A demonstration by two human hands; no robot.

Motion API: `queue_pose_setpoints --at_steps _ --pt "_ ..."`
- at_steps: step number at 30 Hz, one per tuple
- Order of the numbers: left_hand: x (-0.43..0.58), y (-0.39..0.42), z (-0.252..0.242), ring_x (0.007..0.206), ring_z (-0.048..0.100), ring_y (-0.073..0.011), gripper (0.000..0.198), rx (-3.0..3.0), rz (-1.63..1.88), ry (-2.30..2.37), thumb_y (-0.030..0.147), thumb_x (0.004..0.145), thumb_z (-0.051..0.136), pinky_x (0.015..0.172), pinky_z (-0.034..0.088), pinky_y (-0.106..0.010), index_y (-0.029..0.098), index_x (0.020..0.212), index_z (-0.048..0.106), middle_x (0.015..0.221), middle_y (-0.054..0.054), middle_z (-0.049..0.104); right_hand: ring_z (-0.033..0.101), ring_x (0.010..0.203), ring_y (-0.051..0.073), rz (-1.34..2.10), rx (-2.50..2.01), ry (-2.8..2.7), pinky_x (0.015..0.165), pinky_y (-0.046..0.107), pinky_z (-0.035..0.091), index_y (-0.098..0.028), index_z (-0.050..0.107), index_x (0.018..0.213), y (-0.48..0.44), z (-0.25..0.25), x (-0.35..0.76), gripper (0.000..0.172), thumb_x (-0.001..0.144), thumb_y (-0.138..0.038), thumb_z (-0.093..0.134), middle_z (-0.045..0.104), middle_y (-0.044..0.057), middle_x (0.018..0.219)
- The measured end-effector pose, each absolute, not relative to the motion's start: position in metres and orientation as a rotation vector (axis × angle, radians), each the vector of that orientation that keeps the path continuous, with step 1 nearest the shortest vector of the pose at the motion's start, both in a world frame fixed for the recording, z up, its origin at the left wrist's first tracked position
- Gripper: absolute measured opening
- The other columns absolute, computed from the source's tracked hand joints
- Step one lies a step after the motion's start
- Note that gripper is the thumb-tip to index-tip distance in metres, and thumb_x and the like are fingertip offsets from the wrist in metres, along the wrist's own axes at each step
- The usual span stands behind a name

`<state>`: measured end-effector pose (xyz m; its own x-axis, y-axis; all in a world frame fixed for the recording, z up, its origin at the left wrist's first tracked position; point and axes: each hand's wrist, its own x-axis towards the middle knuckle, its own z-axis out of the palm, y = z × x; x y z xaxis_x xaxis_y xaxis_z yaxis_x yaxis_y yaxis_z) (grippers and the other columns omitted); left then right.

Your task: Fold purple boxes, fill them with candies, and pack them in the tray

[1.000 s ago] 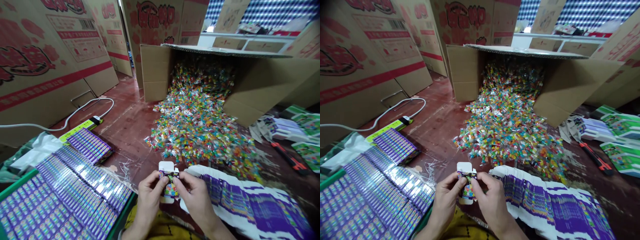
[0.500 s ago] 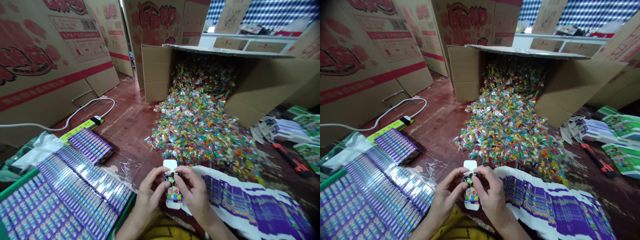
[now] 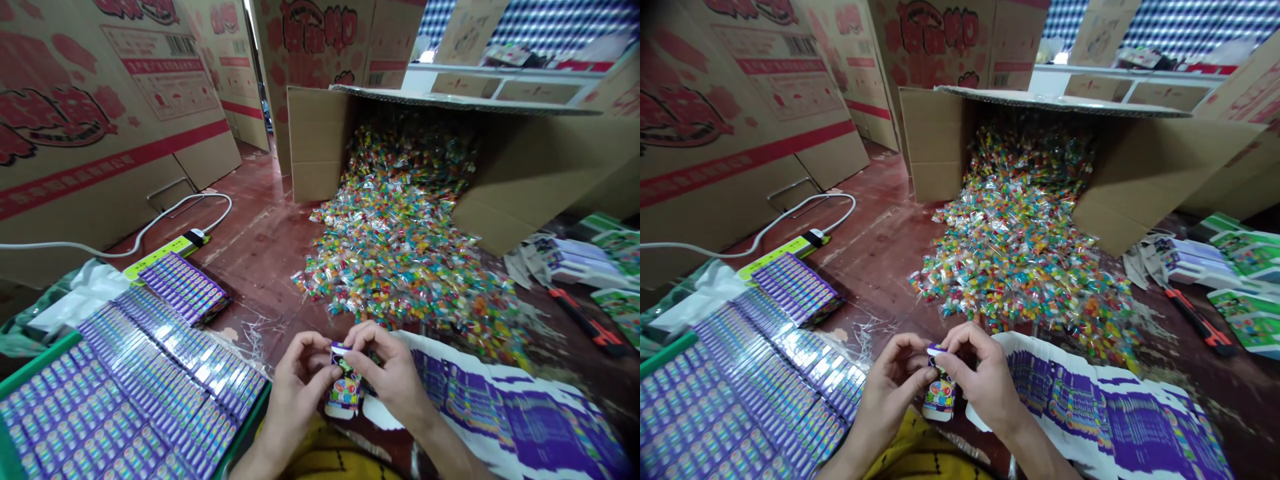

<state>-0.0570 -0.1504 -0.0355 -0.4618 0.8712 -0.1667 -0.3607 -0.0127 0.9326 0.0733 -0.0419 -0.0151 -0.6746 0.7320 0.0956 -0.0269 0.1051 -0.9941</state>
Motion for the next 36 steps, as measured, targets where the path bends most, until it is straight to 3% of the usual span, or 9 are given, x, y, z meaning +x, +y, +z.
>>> queue_pose_setpoints --at_steps 5,12,20,23,26,27,29,31,36 --pt "-0.06 -0.153 -0.033 0.084 0.069 -0.0155 0.026 0.632 1.621 1.329 0.019 0.081 0.075 0.074 0.055 -0.023 0.021 0.101 0.06 0.096 -0.003 0.07 0.063 0.078 0.016 1.943 -0.865 -1.76 0.073 0.027 0.049 -0.019 0.064 0.089 -0.027 -0.005 0.072 0.014 0.083 -0.028 0.074 0.066 0.001 0.083" --pt "-0.06 -0.155 -0.033 0.082 0.066 -0.0119 0.031 0.676 1.603 1.301 0.018 0.082 0.075 0.074 0.055 -0.02 0.025 0.109 0.062 0.099 -0.001 0.068 0.056 0.069 0.013 2.007 -0.824 -1.813 0.065 0.025 0.044 -0.017 0.062 0.073 -0.01 -0.004 0.071 0.017 0.082 -0.027 0.073 0.063 -0.001 0.073" --pt "-0.064 -0.156 -0.033 0.091 0.065 -0.0166 0.036 0.787 1.483 1.45 0.025 0.085 0.071 0.08 0.053 -0.023 0.027 0.121 0.067 0.102 -0.003 0.067 0.062 0.078 0.017 1.537 -0.727 -2.127 0.075 0.03 0.048 -0.019 0.061 0.071 -0.02 0.003 0.073 0.022 0.093 -0.024 0.06 0.066 0.002 0.08" --pt "-0.066 -0.155 -0.033 0.088 0.064 -0.017 0.03 0.757 1.489 1.49 0.028 0.085 0.071 0.075 0.052 -0.022 0.024 0.115 0.069 0.098 -0.003 0.068 0.064 0.092 0.02 1.398 -0.623 -2.287 0.085 0.033 0.051 -0.021 0.065 0.09 -0.027 0.005 0.08 0.01 0.091 -0.031 0.063 0.069 0.004 0.096" --pt "-0.066 -0.151 -0.032 0.09 0.064 -0.0177 0.028 0.646 1.569 1.452 0.027 0.084 0.073 0.078 0.052 -0.024 0.022 0.11 0.067 0.099 -0.004 0.069 0.054 0.122 0.032 1.158 -0.612 -2.51 0.102 0.046 0.047 -0.024 0.053 0.13 -0.037 0.003 0.085 0.076 0.064 -0.037 0.088 0.057 0.011 0.135" --pt "-0.066 -0.15 -0.032 0.089 0.064 -0.0175 0.026 0.621 1.591 1.439 0.027 0.083 0.073 0.078 0.052 -0.024 0.021 0.108 0.066 0.097 -0.003 0.069 0.047 0.131 0.036 1.045 -0.612 -2.574 0.107 0.05 0.043 -0.025 0.047 0.137 -0.04 0.002 0.085 0.09 0.059 -0.033 0.09 0.05 0.013 0.145" --pt "-0.066 -0.147 -0.032 0.085 0.063 -0.017 0.025 0.6 1.611 1.421 0.028 0.084 0.072 0.075 0.051 -0.024 0.02 0.105 0.064 0.094 -0.004 0.068 0.036 0.14 0.036 0.87 -0.597 -2.652 0.112 0.054 0.037 -0.024 0.043 0.14 -0.045 0.0 0.084 0.088 0.062 -0.024 0.086 0.041 0.013 0.153" --pt "-0.069 -0.147 -0.033 0.084 0.062 -0.0166 0.024 0.624 1.601 1.424 0.029 0.084 0.071 0.074 0.051 -0.024 0.019 0.105 0.062 0.093 -0.003 0.066 0.035 0.141 0.035 0.806 -0.562 -2.692 0.113 0.054 0.037 -0.023 0.045 0.138 -0.047 0.0 0.081 0.081 0.065 -0.019 0.081 0.041 0.013 0.153" --pt "-0.091 -0.154 -0.035 0.072 0.056 -0.0121 0.023 0.801 1.367 1.491 0.03 0.08 0.076 0.063 0.047 -0.019 0.018 0.086 0.057 0.079 0.002 0.057 0.042 0.138 0.035 0.967 -0.377 -2.803 0.11 0.049 0.041 -0.024 0.045 0.14 -0.029 0.005 0.076 0.093 0.058 -0.033 0.088 0.044 0.013 0.151"
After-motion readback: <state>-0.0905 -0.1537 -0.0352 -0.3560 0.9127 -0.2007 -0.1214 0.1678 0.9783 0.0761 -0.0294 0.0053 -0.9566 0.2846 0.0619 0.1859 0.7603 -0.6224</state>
